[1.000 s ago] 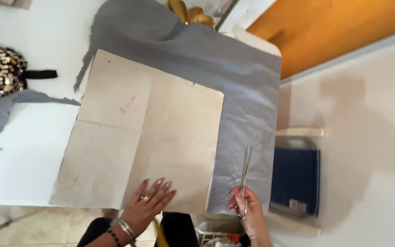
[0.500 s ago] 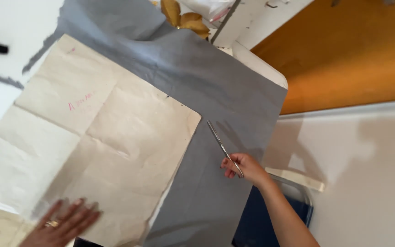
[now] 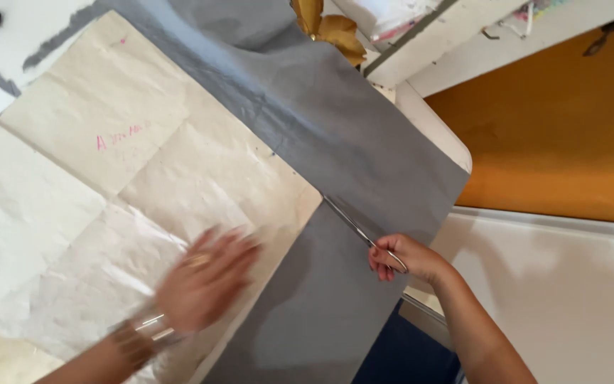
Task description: The person uses scissors to cut a piece of grey fabric along the edge of a paper pattern pinned to a table. After cutting, they remove the pins from the pattern and fold the cut fabric piece.
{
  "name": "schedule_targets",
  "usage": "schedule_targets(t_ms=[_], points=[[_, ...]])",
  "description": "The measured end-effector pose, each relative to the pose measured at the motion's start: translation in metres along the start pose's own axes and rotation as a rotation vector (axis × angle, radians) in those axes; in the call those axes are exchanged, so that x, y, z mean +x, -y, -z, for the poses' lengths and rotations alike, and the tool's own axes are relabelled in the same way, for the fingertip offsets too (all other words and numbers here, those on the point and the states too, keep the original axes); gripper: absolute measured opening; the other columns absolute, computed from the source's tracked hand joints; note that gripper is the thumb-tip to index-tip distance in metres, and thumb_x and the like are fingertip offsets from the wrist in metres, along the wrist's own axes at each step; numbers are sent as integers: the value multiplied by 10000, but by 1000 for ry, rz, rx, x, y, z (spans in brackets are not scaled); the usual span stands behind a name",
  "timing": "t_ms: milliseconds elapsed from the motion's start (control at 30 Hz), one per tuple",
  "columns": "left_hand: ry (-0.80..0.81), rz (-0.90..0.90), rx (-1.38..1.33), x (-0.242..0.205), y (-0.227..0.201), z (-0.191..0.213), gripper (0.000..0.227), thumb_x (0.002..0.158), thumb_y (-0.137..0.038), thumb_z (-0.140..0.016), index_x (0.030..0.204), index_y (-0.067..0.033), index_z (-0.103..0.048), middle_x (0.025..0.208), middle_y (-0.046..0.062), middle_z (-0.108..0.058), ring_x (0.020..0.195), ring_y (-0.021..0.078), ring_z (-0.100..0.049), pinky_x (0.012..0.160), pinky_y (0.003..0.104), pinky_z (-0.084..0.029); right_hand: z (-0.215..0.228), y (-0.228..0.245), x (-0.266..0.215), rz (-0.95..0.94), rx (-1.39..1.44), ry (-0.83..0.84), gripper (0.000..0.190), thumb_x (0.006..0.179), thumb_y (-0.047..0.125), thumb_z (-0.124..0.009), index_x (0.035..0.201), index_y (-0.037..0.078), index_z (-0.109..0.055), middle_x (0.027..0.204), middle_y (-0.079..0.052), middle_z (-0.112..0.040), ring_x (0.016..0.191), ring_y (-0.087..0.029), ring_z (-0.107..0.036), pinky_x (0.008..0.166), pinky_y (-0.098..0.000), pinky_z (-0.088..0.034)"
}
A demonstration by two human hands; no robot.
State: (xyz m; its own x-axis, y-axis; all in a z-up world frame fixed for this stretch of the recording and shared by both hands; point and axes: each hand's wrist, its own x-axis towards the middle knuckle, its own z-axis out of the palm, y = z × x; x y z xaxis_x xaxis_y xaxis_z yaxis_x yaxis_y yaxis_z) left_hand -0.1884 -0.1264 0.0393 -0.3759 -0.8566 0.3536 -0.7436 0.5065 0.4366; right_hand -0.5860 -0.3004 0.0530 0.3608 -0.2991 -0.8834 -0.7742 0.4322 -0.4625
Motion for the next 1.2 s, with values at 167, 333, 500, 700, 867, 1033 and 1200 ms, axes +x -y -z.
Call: schedule_targets(t_ms=[167, 333, 500, 700, 867, 1033, 1200], points=[[-196, 57, 3, 83, -2, -131, 557, 1066, -445, -434, 1500, -101, -497, 1566, 88, -490, 1488, 318, -412, 1244, 553, -247, 17, -24, 10, 55, -2, 8, 372, 961, 373, -694, 795, 42, -727, 558, -142, -729, 460, -174, -669, 419, -215, -408], [-90, 90, 63, 83, 14, -142, 699, 1035, -550, -350, 1565, -94, -389, 1629, 82, -386, 1554, 319, -274, 1286, 603, -126, 32, -10, 10, 25, -63, 49, 400, 940, 400, -704, 773, 38, -739, 540, -133, -727, 460, -179, -664, 433, -234, -426], [-79, 99, 67, 85, 14, -131, 684, 1035, -546, -407, 1561, -109, -400, 1636, 65, -392, 1556, 287, -280, 1288, 582, -139, 39, -12, 9, 15, -59, 141, 461, 917, 479, -685, 768, 46, -732, 525, -126, -725, 454, -170, -665, 438, -244, -449], [-98, 150, 41, 87, 9, -137, 632, 1004, -471, -511, 1525, -117, -452, 1574, 63, -461, 1518, 271, -358, 1275, 594, -175, 39, -31, 12, -1, 67, 201, 712, 877, 692, -552, 754, 8, -708, 481, -136, -678, 427, -180, -650, 413, -265, -477], [-349, 235, 117, 109, 1, -142, 319, 931, -279, -594, 1194, -131, -698, 1213, 59, -690, 1214, 268, -653, 1141, 644, -406, 25, -35, 9, 14, 294, 179, 842, 879, 775, -467, 684, -26, -637, 392, -138, -557, 349, -178, -533, 374, -253, -431], [-517, 250, 203, 116, 0, -152, 219, 937, -211, -553, 1008, -150, -750, 1068, 59, -752, 1038, 256, -740, 1060, 613, -514, 21, -37, 14, 67, 379, 200, 891, 876, 812, -392, 648, -26, -594, 352, -117, -485, 292, -160, -444, 334, -235, -387], [-539, 205, 153, 113, 6, -144, 178, 926, -179, -630, 995, -125, -785, 1069, 50, -778, 1119, 256, -708, 1067, 580, -515, 20, -21, 8, 28, 385, 334, 860, 785, 835, -466, 653, -8, -574, 417, -92, -523, 340, -113, -453, 362, -220, -376]])
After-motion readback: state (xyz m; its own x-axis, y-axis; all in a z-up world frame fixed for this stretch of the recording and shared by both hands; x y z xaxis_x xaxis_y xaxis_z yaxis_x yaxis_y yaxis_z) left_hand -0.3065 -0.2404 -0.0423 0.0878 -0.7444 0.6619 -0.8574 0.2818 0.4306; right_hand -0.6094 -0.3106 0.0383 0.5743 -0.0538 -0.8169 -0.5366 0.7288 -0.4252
